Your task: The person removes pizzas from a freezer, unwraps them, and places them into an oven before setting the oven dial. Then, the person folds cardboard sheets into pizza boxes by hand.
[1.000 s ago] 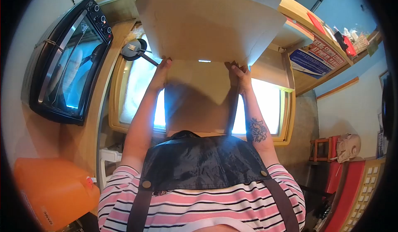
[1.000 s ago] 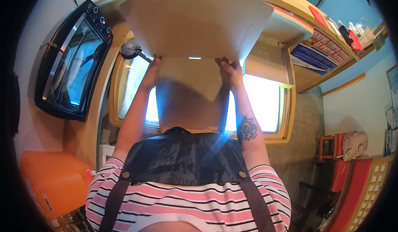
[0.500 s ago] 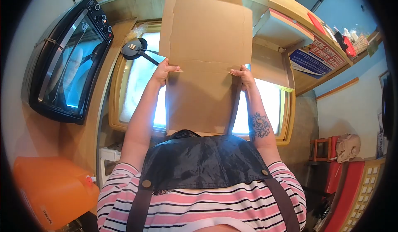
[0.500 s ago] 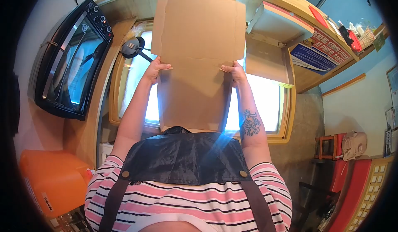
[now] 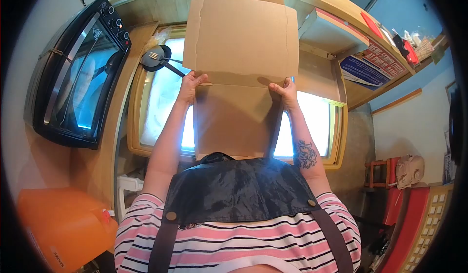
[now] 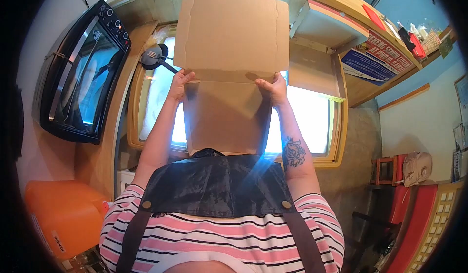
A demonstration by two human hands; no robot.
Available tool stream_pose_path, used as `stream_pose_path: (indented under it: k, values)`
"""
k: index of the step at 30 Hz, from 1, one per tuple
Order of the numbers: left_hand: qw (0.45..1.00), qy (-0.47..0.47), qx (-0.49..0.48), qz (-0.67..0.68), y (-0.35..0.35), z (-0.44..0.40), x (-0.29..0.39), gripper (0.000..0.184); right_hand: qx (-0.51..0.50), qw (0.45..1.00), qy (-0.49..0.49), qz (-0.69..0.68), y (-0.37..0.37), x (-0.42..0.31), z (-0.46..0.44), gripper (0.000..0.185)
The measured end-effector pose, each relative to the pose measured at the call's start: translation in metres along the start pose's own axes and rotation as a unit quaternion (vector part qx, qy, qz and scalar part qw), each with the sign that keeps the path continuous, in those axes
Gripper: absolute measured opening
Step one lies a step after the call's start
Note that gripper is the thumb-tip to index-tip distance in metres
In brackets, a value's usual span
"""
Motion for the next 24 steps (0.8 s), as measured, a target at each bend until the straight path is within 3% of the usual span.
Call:
stream_pose_path:
  k: [3,7,9,13,14,16,18,19,21,24]
  values:
    - [0.999,-0.015,-0.007,0.033,0.001,0.002,-0.002,0.049,-0.026,0.999,-0.024,0.026,0.0,-0.004,0.003,0.05]
    - [0.998,-0.037,0.024,0.043,-0.004,0.008,-0.003,0.042,-0.002,1.0,0.024,0.004,-0.002,-0.002,0.008,0.039]
    - [0.97,-0.222,0.094,-0.028,-0.016,0.019,0.017,0.039,0.013,0.999,0.025,0.029,0.001,0.004,0.012,0.032]
    - [0.964,-0.21,0.027,-0.16,0.021,0.009,-0.007,0.035,0.023,1.0,0.016,-0.01,0.016,0.028,0.015,0.03]
    - [0.975,-0.106,0.045,-0.189,0.029,0.006,-0.018,0.033,0.014,1.0,0.014,0.013,0.02,0.034,0.015,0.031]
    - [0.98,-0.023,0.017,-0.196,0.036,0.005,-0.035,0.032,-0.02,0.997,-0.004,0.075,0.031,0.054,0.014,0.037]
    - [0.986,-0.091,-0.079,-0.113,0.009,0.012,-0.025,0.031,-0.015,0.999,0.04,0.032,0.037,0.057,0.02,0.044]
    - [0.989,0.016,-0.145,0.005,-0.006,0.023,-0.017,0.032,-0.016,0.997,0.061,0.034,0.04,0.052,0.024,0.044]
    - [0.99,-0.013,-0.095,0.105,-0.032,0.032,0.001,0.031,-0.022,0.993,0.1,0.061,0.046,0.038,0.032,0.044]
    - [0.992,-0.007,-0.062,0.106,-0.03,0.033,0.001,0.031,-0.03,0.981,0.16,0.109,0.055,0.011,0.04,0.045]
Point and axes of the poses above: each hand's wrist, its own z-axis away from the middle knuckle, its own y-axis out of the back of the hand, x = y × z, the point moved 6 cm from there along -z, towards the middle knuckle, and after that the axes turned 9 degrees about z, right-handed, at the moved point
